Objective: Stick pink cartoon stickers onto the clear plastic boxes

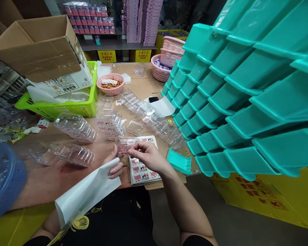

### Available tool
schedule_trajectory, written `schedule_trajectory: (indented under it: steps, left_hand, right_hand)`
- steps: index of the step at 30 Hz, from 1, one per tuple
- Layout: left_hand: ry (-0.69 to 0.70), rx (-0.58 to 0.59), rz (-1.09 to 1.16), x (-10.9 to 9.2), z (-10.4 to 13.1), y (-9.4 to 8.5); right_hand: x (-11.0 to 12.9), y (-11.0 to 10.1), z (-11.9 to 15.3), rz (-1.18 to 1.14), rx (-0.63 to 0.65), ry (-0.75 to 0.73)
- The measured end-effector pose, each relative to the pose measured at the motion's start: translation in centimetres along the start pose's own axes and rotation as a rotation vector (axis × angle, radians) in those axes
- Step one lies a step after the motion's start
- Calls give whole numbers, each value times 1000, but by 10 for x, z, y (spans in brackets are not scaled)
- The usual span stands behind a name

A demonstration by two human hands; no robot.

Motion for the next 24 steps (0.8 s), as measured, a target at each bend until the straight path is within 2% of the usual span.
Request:
schedule_trajectory:
  steps: [3,8,12,24]
  left_hand:
    - [-59,13,-66,-1,5,3]
    - [-43,-15,-85,-8,9,3]
    - [-54,45,-69,-9,9,8]
    - [-51,48,-64,-4,6,6]
  right_hand:
    - [-2,0,-8,18,-1,4]
    - [2,-1,-10,35,25,11]
    - [1,0,-12,31,27,18]
    - [-3,-3,-12,82,-37,58]
Point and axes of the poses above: each hand's wrist, its own z-axis away from the middle knuckle, its own y-axis out of the palm, x = y × z, the point moved 7 cm from there along -z, towards the middle knuckle, and after that the axes turned 1 degree about y, right-handed, at the moved point
